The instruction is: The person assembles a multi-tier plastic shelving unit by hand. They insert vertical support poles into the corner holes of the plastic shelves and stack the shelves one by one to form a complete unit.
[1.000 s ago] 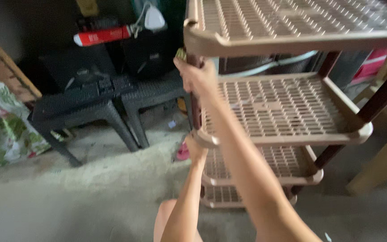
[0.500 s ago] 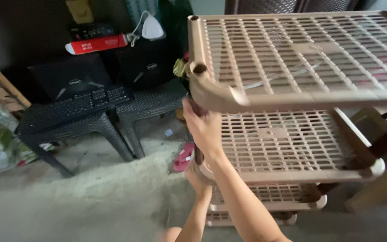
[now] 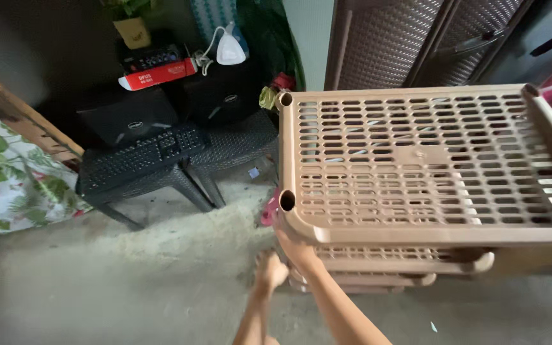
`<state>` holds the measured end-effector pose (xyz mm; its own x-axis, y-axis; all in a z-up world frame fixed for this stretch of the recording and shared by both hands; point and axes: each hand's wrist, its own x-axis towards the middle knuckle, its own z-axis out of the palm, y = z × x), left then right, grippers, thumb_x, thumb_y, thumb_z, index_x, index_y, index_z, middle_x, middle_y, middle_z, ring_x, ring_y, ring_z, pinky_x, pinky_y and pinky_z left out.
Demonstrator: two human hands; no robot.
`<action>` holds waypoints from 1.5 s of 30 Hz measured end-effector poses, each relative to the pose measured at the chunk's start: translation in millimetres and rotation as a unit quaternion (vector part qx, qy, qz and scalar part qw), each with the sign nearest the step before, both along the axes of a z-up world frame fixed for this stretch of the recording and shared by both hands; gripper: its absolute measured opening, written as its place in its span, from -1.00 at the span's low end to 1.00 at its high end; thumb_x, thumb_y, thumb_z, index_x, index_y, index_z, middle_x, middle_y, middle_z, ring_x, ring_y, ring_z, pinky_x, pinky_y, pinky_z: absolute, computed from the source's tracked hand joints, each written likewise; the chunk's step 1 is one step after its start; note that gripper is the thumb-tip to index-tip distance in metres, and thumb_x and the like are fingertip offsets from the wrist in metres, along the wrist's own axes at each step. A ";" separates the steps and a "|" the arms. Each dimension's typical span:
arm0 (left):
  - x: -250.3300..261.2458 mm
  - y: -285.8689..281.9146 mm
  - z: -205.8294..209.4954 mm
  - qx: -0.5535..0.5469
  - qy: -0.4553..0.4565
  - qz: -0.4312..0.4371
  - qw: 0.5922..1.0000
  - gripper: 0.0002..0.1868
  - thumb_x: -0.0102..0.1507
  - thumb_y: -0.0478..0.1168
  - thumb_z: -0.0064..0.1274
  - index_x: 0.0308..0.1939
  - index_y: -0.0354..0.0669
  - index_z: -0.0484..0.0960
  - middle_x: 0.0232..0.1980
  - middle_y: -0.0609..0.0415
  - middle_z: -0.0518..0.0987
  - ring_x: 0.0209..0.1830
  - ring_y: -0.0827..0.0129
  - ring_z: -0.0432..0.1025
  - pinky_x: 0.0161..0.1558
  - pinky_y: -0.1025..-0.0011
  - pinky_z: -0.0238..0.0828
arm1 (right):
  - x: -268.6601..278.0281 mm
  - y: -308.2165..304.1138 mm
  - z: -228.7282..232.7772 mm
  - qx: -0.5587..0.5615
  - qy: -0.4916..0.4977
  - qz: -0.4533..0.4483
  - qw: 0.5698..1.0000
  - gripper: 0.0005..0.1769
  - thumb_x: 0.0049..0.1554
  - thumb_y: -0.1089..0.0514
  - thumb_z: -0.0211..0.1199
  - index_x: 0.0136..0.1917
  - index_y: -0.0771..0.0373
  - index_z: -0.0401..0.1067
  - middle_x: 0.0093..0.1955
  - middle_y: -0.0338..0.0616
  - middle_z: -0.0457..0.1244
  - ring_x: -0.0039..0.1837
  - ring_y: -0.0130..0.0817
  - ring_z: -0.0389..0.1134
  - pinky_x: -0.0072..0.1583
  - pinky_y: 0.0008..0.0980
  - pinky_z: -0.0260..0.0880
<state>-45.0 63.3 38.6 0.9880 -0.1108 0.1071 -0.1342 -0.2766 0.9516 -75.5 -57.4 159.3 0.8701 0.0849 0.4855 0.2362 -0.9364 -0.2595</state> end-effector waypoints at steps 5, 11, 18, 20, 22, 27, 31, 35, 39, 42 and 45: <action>-1.8 9.2 172.9 -0.169 -0.006 -0.009 0.985 -0.34 0.42 0.15 -0.21 0.33 -0.35 0.51 0.30 -0.08 0.59 0.35 0.26 0.39 0.39 0.35 0.17 | -71.3 -11.3 136.8 0.200 0.045 0.012 0.979 -0.28 -0.04 0.05 0.41 0.34 0.40 0.46 0.25 0.37 0.30 0.20 0.29 0.33 0.08 0.10 0.36; -14.4 -43.9 281.9 -0.352 0.270 -0.023 0.896 -0.32 0.41 0.19 -0.11 0.37 -0.31 0.49 0.24 0.05 0.54 0.23 0.31 0.37 0.29 0.30 0.22 | -95.5 -23.8 270.9 0.583 0.210 0.115 0.777 -0.65 0.30 0.11 0.17 -0.24 0.40 0.37 -0.41 -0.33 0.13 -0.36 -0.54 0.11 -0.36 -0.40 0.11; -19.2 -48.5 262.0 -0.357 0.272 -0.040 0.893 -0.25 0.42 0.32 -0.26 0.33 -0.28 0.49 0.02 0.02 0.51 -0.02 0.31 0.36 -0.01 0.32 0.32 | -33.3 8.4 251.3 0.679 -0.036 -0.049 0.732 -0.50 0.37 0.09 0.06 -0.39 0.29 0.28 -0.48 -0.45 0.07 -0.39 -0.68 0.00 -0.36 -0.50 -0.08; -19.0 -52.3 250.3 -0.318 0.230 -0.009 0.920 -0.22 0.44 0.31 -0.23 0.22 -0.42 0.57 0.03 -0.03 0.56 -0.01 0.30 0.40 0.02 0.32 0.37 | -38.2 8.4 239.8 0.645 -0.036 -0.041 0.763 -0.55 0.36 0.05 0.04 -0.32 0.28 0.35 -0.46 -0.48 0.04 -0.36 -0.70 -0.02 -0.35 -0.50 -0.07; -16.7 -57.2 245.9 -0.321 0.211 0.011 0.923 -0.31 0.40 0.28 -0.21 0.28 -0.23 0.49 0.15 0.15 0.53 0.11 0.42 0.41 0.12 0.40 0.35 | -44.0 5.1 233.4 0.625 -0.046 -0.027 0.779 -0.55 0.37 0.02 0.03 -0.29 0.27 0.38 -0.45 -0.48 0.02 -0.35 -0.70 -0.04 -0.35 -0.50 -0.07; -14.4 -54.2 263.3 -0.296 0.171 0.044 0.939 -0.38 0.35 0.23 -0.12 0.18 -0.22 0.54 0.04 0.03 0.56 -0.01 0.32 0.41 0.00 0.33 0.37 | -47.2 -6.2 208.9 0.560 -0.072 -0.072 0.822 -0.55 0.37 0.01 0.08 -0.29 0.29 0.33 -0.42 -0.44 0.03 -0.28 -0.71 0.03 -0.30 -0.51 0.06; -18.3 -40.8 302.0 -0.162 0.156 0.045 0.973 -0.48 0.44 0.14 -0.16 0.01 -0.30 0.58 -0.05 -0.11 0.59 -0.05 0.22 0.44 -0.02 0.29 0.39 | -50.9 -23.7 182.9 0.645 -0.007 -0.077 0.760 -0.48 0.38 0.05 0.11 -0.39 0.30 0.25 -0.44 -0.44 0.02 -0.33 -0.64 -0.03 -0.32 -0.48 -0.08; -46.0 -61.5 344.0 0.189 -0.326 0.249 0.892 -0.63 0.45 -0.12 -0.03 0.19 -0.36 0.46 0.21 -0.23 0.47 0.24 -0.02 0.34 0.25 0.16 0.25 | -93.1 -86.9 172.1 0.623 -0.096 -0.092 0.771 -0.64 0.33 0.12 0.09 -0.31 0.23 0.33 -0.36 -0.47 0.08 -0.27 -0.68 0.04 -0.26 -0.54 0.05; -99.0 -127.3 368.0 0.154 -0.304 0.025 0.940 -0.84 0.39 -0.30 -0.02 0.05 -0.18 0.52 0.17 -0.09 0.45 0.25 -0.01 0.31 0.31 0.12 0.27 | -153.8 -172.9 176.0 0.664 -0.132 -0.188 0.712 -0.57 0.35 0.08 0.07 -0.35 0.21 0.31 -0.45 -0.41 0.11 -0.39 -0.64 0.07 -0.33 -0.52 0.06; -152.5 -204.9 371.0 0.200 -0.368 -0.144 0.897 -0.58 0.24 -0.20 0.17 0.15 -0.20 0.51 0.42 -0.17 0.35 0.56 -0.17 0.11 0.52 -0.12 0.03 | -186.4 -235.0 194.3 0.643 -0.213 -0.243 0.694 -0.46 0.39 0.05 0.10 -0.43 0.23 0.25 -0.50 -0.34 0.09 -0.44 -0.59 0.05 -0.37 -0.50 0.03; -187.6 -266.7 370.8 0.257 -0.307 -0.270 0.876 -0.11 0.04 -0.08 0.29 0.38 -0.38 0.33 0.52 -0.32 0.19 0.59 -0.19 -0.06 0.50 -0.20 -0.26 | -197.0 -295.1 225.4 0.707 -0.258 -0.192 0.630 -0.54 0.34 0.06 0.11 -0.39 0.18 0.21 -0.48 -0.34 0.13 -0.45 -0.59 0.06 -0.41 -0.52 -0.01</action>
<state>-232.6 -203.4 409.4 0.5500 -0.7335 0.3992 -0.8204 -0.3849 0.4229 -272.4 -352.5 384.7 0.3909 -0.9181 0.0655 0.4572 0.1319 -0.8795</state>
